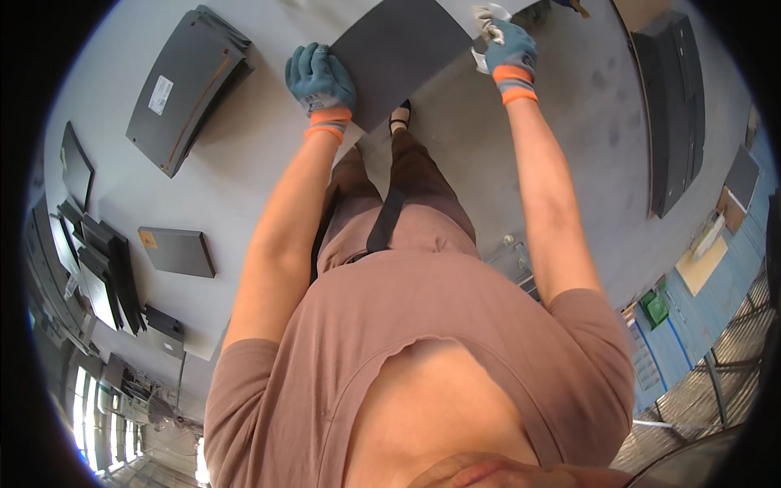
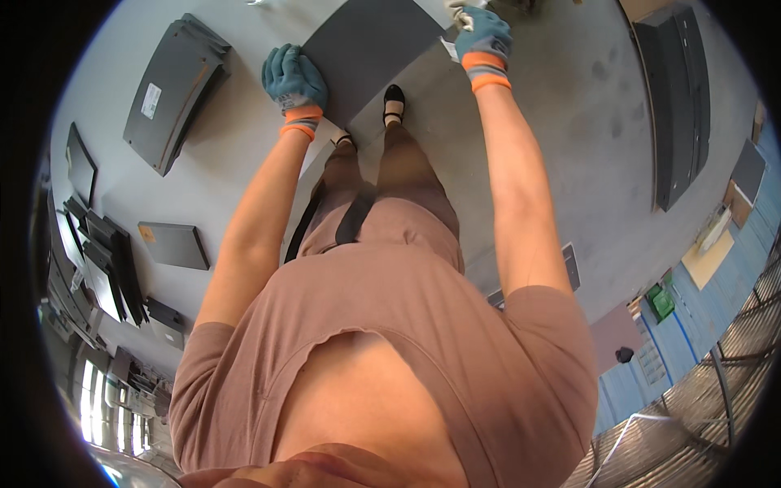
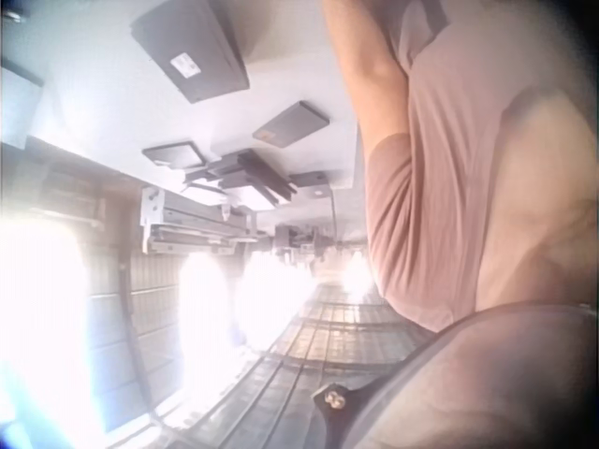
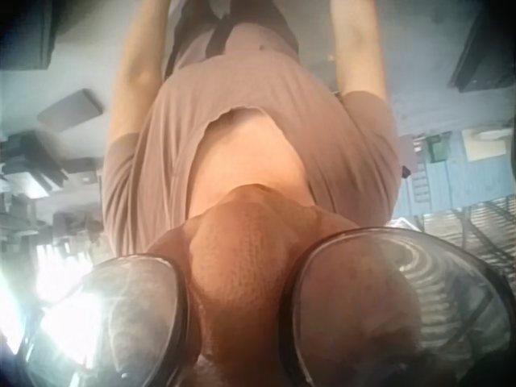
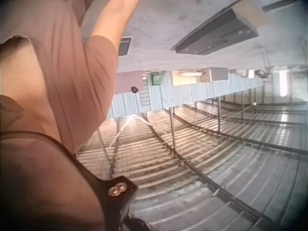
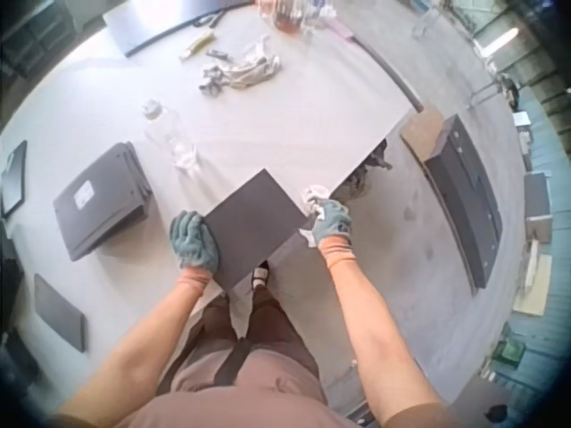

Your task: The person wipes the surfaces of several dark rectangular panels on a table using a white cloth. They repeatedly spray liquid onto the cloth and wipe each panel, then fold the cloth and continue wiping additional panels.

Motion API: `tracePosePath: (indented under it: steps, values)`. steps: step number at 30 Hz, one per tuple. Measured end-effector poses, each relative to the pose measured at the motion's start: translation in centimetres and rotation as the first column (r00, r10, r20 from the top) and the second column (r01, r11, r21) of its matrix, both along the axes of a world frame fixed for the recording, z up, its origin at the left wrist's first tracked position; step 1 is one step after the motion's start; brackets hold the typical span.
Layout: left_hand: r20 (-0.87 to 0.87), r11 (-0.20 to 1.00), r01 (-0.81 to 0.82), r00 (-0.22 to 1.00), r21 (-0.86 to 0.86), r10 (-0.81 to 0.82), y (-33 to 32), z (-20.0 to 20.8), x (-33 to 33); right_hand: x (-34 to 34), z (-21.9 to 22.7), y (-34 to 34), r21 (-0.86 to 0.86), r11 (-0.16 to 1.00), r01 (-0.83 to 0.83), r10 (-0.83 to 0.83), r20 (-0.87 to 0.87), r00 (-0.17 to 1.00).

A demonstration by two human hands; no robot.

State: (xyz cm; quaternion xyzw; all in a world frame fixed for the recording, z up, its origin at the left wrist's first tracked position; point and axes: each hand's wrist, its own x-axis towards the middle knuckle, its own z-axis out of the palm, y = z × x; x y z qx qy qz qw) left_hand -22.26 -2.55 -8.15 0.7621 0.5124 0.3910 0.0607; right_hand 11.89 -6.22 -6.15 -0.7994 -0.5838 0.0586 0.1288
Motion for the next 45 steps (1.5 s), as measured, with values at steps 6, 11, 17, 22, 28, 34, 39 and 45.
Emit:
tracePosePath:
  steps: [6,11,17,22,28,34,39,45]
  values:
    - [0.07,0.929,-0.341,0.933,-0.143,0.353,-4.2,0.5,-0.4,-12.5,2.9,0.9,0.518,0.792,-0.322,0.414,-0.068,0.908]
    - [-0.131,0.981,-0.067,0.99,-0.182,0.043,-6.8,-0.8,-2.1,-22.1,0.9,-0.4,0.437,0.709,-0.554,0.591,0.063,0.804]
    - [-0.17,0.984,-0.091,0.983,-0.152,0.065,-6.6,-0.2,-2.1,-14.6,2.5,4.5,0.213,0.785,-0.582,0.594,0.009,0.804]
    - [-0.166,0.986,-0.078,0.985,-0.144,0.054,-6.5,0.3,-1.6,-6.5,-0.2,10.3,0.291,0.928,-0.231,0.252,-0.035,0.967]
    - [-0.179,0.979,-0.115,0.98,-0.166,0.085,-6.6,0.5,-1.8,-8.7,2.5,7.2,0.239,0.928,-0.286,0.293,0.008,0.956]
    - [-0.177,0.979,-0.106,0.981,-0.175,0.074,-6.3,0.2,-1.9,-13.6,1.2,5.1,-0.013,0.897,-0.441,0.426,0.289,0.857]
    - [-0.168,0.982,-0.088,0.984,-0.167,0.06,-6.5,-0.3,-1.7,-7.7,1.7,10.1,0.214,0.953,-0.216,0.231,-0.047,0.972]
    - [-0.183,0.987,-0.085,0.981,-0.135,0.06,-6.2,0.5,-1.5,-2.4,-2.7,8.2,0.453,0.877,0.159,0.033,-0.387,0.922]
